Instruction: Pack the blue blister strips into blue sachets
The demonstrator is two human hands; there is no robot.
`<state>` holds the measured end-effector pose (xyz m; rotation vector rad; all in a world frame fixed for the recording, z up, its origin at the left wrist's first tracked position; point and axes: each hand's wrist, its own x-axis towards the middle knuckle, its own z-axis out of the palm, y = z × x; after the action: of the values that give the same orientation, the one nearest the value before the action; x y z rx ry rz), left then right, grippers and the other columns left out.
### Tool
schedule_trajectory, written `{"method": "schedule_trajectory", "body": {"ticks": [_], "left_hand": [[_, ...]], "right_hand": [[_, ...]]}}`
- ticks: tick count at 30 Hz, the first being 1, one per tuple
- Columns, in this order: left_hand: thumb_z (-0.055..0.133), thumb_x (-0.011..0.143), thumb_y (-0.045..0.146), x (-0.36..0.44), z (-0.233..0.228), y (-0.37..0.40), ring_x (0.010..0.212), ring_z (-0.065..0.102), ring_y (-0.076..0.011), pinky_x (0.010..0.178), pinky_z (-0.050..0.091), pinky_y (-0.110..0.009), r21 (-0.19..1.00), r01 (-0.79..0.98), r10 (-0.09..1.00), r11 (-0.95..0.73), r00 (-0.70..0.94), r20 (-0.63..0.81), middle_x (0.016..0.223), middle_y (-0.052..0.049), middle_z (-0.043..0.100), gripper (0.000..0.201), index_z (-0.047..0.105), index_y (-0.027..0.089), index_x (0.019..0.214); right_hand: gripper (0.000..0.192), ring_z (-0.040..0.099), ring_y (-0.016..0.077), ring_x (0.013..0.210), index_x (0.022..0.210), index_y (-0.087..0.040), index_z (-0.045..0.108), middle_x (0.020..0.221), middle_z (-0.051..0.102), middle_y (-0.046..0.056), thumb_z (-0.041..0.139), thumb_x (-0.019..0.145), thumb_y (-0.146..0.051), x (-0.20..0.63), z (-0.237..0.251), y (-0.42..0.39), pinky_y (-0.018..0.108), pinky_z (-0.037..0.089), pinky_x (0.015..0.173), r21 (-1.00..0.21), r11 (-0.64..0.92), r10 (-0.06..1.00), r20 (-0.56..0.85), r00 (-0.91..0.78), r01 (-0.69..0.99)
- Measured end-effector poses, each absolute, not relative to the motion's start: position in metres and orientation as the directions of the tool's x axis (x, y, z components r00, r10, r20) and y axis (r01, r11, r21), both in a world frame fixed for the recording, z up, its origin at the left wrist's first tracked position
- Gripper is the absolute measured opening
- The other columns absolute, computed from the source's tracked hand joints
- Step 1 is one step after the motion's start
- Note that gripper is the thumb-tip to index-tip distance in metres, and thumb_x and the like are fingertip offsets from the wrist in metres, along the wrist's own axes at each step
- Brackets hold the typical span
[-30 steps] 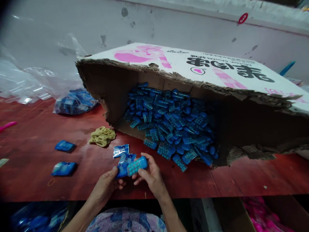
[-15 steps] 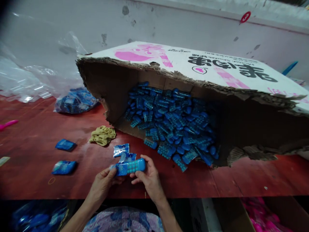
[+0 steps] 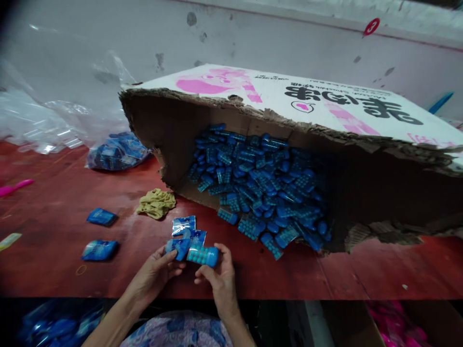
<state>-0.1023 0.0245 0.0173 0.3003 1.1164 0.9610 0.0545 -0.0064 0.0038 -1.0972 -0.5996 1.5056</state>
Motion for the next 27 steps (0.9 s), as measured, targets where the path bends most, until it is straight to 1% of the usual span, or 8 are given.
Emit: {"method": "schedule_trajectory", "body": {"ticks": [4, 6, 12, 16, 19, 21, 23, 27], "left_hand": [[0.068, 0.066, 0.024, -0.104, 0.017, 0.02, 0.066, 0.066, -0.0183, 0.054, 0.052, -0.024, 0.571, -0.548, 0.744, 0.611, 0.152, -0.65, 0.073, -0.007, 0.07, 0.019, 0.06, 0.014, 0.08], [0.067, 0.067, 0.027, -0.103, 0.016, 0.018, 0.068, 0.067, -0.0193, 0.054, 0.052, -0.025, 0.543, -0.567, 0.733, 0.619, 0.169, -0.659, 0.077, -0.007, 0.07, 0.02, 0.061, 0.015, 0.081], [0.068, 0.066, 0.03, -0.1, 0.014, 0.016, 0.059, 0.065, -0.0171, 0.047, 0.05, -0.022, 0.539, -0.57, 0.722, 0.621, 0.147, -0.676, 0.065, -0.006, 0.068, 0.021, 0.062, 0.013, 0.077], [0.068, 0.066, 0.031, -0.097, 0.014, 0.016, 0.06, 0.065, -0.0183, 0.051, 0.052, -0.024, 0.523, -0.594, 0.72, 0.611, 0.142, -0.68, 0.062, -0.007, 0.068, 0.022, 0.06, 0.013, 0.074], [0.067, 0.066, 0.032, -0.095, 0.017, 0.015, 0.061, 0.066, -0.018, 0.054, 0.052, -0.025, 0.514, -0.607, 0.719, 0.607, 0.142, -0.681, 0.064, -0.007, 0.069, 0.022, 0.06, 0.013, 0.076], [0.069, 0.064, 0.03, -0.094, 0.019, 0.015, 0.061, 0.066, -0.0177, 0.054, 0.052, -0.025, 0.524, -0.603, 0.721, 0.601, 0.127, -0.681, 0.066, -0.006, 0.069, 0.023, 0.059, 0.014, 0.077], [0.071, 0.062, 0.03, -0.095, 0.02, 0.016, 0.06, 0.065, -0.0173, 0.052, 0.052, -0.024, 0.558, -0.578, 0.736, 0.595, 0.114, -0.667, 0.067, -0.004, 0.069, 0.025, 0.058, 0.015, 0.077], [0.073, 0.059, 0.028, -0.095, 0.021, 0.02, 0.055, 0.062, -0.0138, 0.052, 0.052, -0.024, 0.675, -0.514, 0.805, 0.529, 0.054, -0.59, 0.064, -0.001, 0.067, 0.028, 0.059, 0.015, 0.078]], "right_hand": [[0.049, 0.062, 0.0119, 0.058, 0.111, -0.026, 0.038, 0.078, 0.059, -0.003, 0.066, 0.07, -0.025, 0.061, 0.003, -0.003, 0.026, 0.054, 0.05, -0.85, -0.217, 0.955, -0.287, 0.075, -0.481], [0.049, 0.062, 0.0122, 0.058, 0.111, -0.026, 0.038, 0.077, 0.059, -0.004, 0.066, 0.071, -0.024, 0.063, 0.004, -0.002, 0.026, 0.054, 0.051, -0.858, -0.212, 0.957, -0.279, 0.079, -0.467], [0.05, 0.061, 0.0109, 0.058, 0.111, -0.026, 0.038, 0.082, 0.058, -0.003, 0.066, 0.07, -0.023, 0.061, 0.014, -0.003, 0.027, 0.054, 0.054, -0.869, -0.203, 0.963, -0.26, 0.069, -0.451], [0.047, 0.06, 0.0109, 0.06, 0.108, -0.026, 0.039, 0.084, 0.057, -0.003, 0.066, 0.069, -0.022, 0.056, 0.015, -0.006, 0.026, 0.054, 0.055, -0.901, -0.205, 0.964, -0.253, 0.079, -0.382], [0.047, 0.059, 0.0115, 0.066, 0.108, -0.026, 0.04, 0.088, 0.056, -0.002, 0.065, 0.068, -0.02, 0.051, 0.01, -0.01, 0.026, 0.054, 0.06, -0.922, -0.186, 0.967, -0.234, 0.105, -0.341], [0.047, 0.059, 0.012, 0.07, 0.108, -0.026, 0.041, 0.091, 0.055, -0.001, 0.065, 0.068, -0.018, 0.05, 0.006, -0.012, 0.027, 0.053, 0.064, -0.933, -0.173, 0.968, -0.219, 0.118, -0.315], [0.046, 0.058, 0.0116, 0.07, 0.107, -0.025, 0.042, 0.091, 0.056, -0.001, 0.064, 0.068, -0.016, 0.05, 0.003, -0.014, 0.027, 0.053, 0.065, -0.938, -0.167, 0.971, -0.21, 0.115, -0.303], [0.044, 0.053, 0.0078, 0.051, 0.107, -0.024, 0.039, 0.08, 0.056, -0.004, 0.06, 0.069, -0.017, 0.047, 0.0, -0.014, 0.023, 0.05, 0.05, -0.918, -0.196, 0.969, -0.236, 0.078, -0.345]]}}
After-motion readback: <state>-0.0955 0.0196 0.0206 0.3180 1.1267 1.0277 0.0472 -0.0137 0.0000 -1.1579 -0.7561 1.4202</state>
